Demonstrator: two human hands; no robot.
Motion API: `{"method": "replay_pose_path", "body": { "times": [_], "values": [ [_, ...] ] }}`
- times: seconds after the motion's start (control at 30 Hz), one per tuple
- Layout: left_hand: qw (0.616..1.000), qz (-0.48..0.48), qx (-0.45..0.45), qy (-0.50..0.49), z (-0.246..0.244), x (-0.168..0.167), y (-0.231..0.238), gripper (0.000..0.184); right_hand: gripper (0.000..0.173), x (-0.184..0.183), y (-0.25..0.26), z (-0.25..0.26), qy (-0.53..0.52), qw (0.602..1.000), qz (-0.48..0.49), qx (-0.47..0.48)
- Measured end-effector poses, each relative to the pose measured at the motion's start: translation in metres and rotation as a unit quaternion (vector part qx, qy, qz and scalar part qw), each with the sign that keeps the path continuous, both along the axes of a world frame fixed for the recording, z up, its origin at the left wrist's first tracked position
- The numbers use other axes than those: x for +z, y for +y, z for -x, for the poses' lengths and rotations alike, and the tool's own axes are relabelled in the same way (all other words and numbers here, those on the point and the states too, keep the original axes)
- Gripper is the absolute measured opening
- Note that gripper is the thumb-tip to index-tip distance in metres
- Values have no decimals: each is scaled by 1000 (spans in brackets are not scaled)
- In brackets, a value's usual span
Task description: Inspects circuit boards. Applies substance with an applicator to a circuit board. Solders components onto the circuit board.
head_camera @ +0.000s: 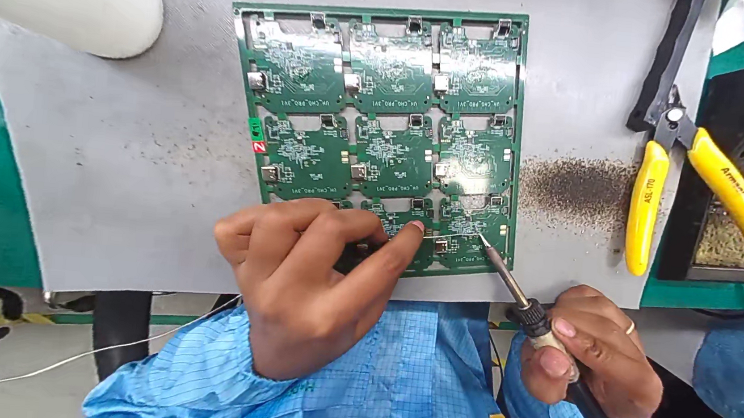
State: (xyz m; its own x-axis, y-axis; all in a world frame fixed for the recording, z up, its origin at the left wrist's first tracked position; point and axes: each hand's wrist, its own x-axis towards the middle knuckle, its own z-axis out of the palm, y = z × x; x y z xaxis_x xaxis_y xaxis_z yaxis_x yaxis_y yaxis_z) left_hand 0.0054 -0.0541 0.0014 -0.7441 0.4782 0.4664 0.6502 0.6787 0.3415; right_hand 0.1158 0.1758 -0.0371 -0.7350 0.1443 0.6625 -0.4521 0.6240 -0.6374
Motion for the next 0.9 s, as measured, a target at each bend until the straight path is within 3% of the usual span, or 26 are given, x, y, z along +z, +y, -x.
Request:
{"method": "replay_pose_path", "body": {
  "times": [0.9],
  "values": [
    [1000, -16, 4, 1, 0, -2, 0, 17, 21, 1, 1, -1, -10, 1000, 3, 2]
  ]
}}
